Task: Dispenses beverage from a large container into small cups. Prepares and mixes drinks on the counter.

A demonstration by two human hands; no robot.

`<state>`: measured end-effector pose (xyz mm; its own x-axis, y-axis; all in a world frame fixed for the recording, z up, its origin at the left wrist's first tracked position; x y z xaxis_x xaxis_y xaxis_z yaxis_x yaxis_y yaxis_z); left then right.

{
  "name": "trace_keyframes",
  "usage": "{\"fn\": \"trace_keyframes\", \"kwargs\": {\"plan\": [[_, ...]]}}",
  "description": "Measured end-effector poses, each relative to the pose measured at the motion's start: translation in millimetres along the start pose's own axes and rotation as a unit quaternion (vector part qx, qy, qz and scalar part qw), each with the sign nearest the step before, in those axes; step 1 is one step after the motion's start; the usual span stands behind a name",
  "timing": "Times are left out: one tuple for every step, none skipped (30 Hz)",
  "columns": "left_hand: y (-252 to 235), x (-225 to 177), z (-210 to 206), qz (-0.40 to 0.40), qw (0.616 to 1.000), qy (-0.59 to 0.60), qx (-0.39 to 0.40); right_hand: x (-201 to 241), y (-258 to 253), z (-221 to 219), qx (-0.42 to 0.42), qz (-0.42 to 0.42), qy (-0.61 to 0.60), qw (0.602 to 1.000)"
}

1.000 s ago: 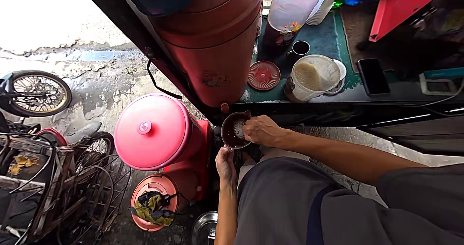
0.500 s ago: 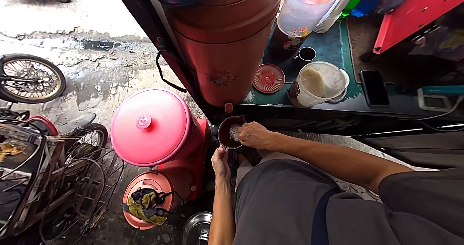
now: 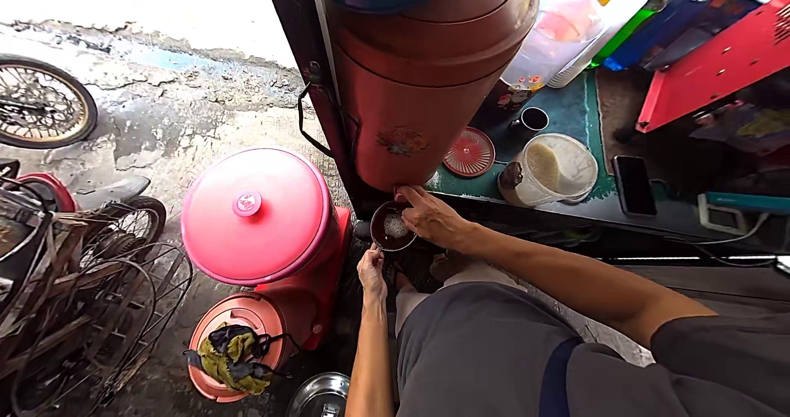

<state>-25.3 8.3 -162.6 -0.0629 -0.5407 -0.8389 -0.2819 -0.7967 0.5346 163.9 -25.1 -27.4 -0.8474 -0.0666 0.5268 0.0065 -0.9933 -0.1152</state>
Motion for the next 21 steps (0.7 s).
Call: {"fn": "trace_keyframes", "kwargs": {"plan": [[-3,-1,-1,0.001,1.0,0.0,0.002,6,3,-4,0.004,-0.012,-0.003,1.0],[-4,-1,-1,0.001,1.0,-0.001,0.002,13,7,-7,0.012,-0.027,-0.008,1.0],[-6,-2,-1,0.001,1.0,0.001,0.004,17,12,-11,0.014,-0.034,-0.013,0.999],[-7,-2,-1,0.0,1.0,0.002,0.007,20,16,-15,0.013,-0.033,-0.014,0.999],[-9,-2,-2,0.0,1.0,0.003,0.009,21,22,-19,0.013,-0.028,-0.016,0.999],[-10,-2,-1,0.0,1.0,0.004,0.011,22,27,-22,0.012,-0.022,-0.016,1.0],[-11,-2,-1,0.0,1.0,0.004,0.013,22,32,-23,0.008,-0.016,-0.015,1.0],[-11,-3,-1,-0.001,1.0,0.004,0.014,21,35,-23,0.002,-0.013,-0.015,1.0],[-12,-4,-2,-0.001,1.0,0.005,0.013,18,36,-20,-0.005,-0.012,-0.012,1.0],[-13,-5,-3,-0.002,1.0,0.006,0.013,17,37,-15,-0.007,-0.013,-0.005,1.0],[-13,-5,-3,0.0,1.0,0.006,0.015,16,38,-11,-0.004,-0.016,0.003,1.0],[-12,-4,-2,0.001,1.0,0.006,0.016,16,39,-8,-0.003,-0.019,0.012,1.0],[-13,-4,-2,0.001,1.0,0.005,0.017,15,39,-6,-0.004,-0.021,0.018,1.0],[-13,-4,-3,0.0,1.0,0.006,0.017,14,40,-5,-0.01,-0.021,0.024,0.999],[-13,-4,-3,0.0,1.0,0.006,0.017,14,40,-5,-0.018,-0.016,0.03,0.999],[-14,-5,-4,0.001,1.0,0.007,0.017,14,41,-5,-0.026,-0.008,0.033,0.999],[-14,-5,-4,0.002,1.0,0.007,0.017,14,41,-5,-0.029,0.001,0.036,0.999],[-14,-6,-4,0.003,1.0,0.008,0.017,15,41,-6,-0.024,0.008,0.034,0.999],[-14,-6,-4,0.004,1.0,0.009,0.019,17,42,-8,-0.016,0.013,0.027,0.999],[-14,-6,-4,0.004,1.0,0.009,0.02,18,42,-9,-0.006,0.017,0.02,1.0],[-14,-7,-4,0.003,1.0,0.008,0.021,19,42,-11,0.004,0.018,0.011,1.0]]}}
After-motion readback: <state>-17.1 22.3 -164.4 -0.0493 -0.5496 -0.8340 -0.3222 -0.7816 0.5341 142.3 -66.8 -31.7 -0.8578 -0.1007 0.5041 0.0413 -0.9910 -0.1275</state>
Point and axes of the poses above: each hand's wrist, its own y-axis away from the middle knuckle, its own z-axis out of the back of the hand, x = y × z, the point moved 1 cm from there along -y, towards the middle knuckle, and after that the axes turned 14 degrees about -y, right-handed, at the moved point
